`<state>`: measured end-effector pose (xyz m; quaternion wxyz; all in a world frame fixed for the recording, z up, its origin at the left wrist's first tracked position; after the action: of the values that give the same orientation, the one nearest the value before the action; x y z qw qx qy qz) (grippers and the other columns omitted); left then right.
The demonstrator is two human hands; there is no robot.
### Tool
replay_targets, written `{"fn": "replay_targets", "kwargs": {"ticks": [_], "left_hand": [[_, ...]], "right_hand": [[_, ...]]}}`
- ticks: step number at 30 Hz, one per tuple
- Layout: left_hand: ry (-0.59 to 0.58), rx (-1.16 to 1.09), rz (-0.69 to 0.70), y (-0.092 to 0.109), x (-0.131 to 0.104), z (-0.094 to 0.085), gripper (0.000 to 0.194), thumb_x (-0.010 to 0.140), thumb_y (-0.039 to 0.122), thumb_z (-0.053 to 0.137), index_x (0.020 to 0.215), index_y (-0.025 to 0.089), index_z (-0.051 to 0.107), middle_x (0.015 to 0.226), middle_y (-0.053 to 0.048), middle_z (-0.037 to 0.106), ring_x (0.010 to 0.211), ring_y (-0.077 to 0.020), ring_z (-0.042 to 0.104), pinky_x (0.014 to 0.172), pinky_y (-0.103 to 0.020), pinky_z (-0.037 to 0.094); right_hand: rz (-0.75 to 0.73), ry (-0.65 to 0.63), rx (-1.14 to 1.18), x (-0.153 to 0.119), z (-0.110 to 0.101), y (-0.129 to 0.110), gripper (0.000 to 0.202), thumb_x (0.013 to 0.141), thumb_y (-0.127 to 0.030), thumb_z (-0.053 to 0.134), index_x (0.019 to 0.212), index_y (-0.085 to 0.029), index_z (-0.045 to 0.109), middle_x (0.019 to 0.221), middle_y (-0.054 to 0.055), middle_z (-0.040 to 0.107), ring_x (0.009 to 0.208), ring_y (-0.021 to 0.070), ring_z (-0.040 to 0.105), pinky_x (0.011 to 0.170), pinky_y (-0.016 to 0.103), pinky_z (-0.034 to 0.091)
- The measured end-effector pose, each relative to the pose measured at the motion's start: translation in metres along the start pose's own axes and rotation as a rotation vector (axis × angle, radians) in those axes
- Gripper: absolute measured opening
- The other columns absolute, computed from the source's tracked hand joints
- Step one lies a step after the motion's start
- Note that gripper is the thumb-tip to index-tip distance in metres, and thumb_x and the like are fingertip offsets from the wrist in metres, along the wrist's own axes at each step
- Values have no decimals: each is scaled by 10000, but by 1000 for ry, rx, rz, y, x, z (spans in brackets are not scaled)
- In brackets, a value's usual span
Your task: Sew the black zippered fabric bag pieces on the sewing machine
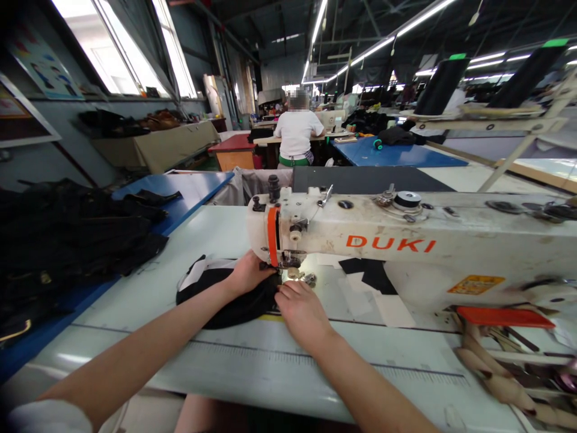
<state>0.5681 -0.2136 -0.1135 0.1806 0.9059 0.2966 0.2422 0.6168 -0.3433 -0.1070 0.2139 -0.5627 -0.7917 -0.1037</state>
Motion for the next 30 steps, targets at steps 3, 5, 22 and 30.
{"fn": "replay_targets", "kwargs": {"ticks": [3,5,22,30], "left_hand": [[-6,-10,6,1,0,0,185,720,169,687,902,195,664,937,-26,658,964,-217,572,909,-346,460],[-2,-13,12,1,0,0,183,721,166,685,900,195,665,936,-25,659,960,-218,572,905,-345,461],[224,372,-229,-25,-49,-76,87,801,189,575,888,191,577,940,-51,602,896,-220,541,814,-355,438],[134,171,-218,-10,-33,-48,151,873,211,497,817,176,633,848,-42,652,833,-194,576,791,-327,457]], "right_hand": [[14,-2,20,0,0,1,120,859,-127,548,802,-164,647,912,67,672,955,207,553,864,346,450],[16,-5,36,-1,1,1,123,862,-127,541,826,-162,654,941,70,676,979,212,554,884,356,456],[-27,-42,-11,-2,4,-4,103,821,-82,578,878,-146,635,1040,97,668,979,229,589,908,369,464],[5,-28,19,-2,1,-4,109,838,-85,550,872,-153,629,1027,98,662,983,215,579,905,365,466]]}}
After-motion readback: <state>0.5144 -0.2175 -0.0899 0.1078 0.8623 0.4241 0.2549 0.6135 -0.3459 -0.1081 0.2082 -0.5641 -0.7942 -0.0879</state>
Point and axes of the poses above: each hand's wrist, its own x-axis towards the middle knuckle, its own z-axis out of the palm, y = z × x, the point moved 8 cm from there along x, towards the middle knuckle
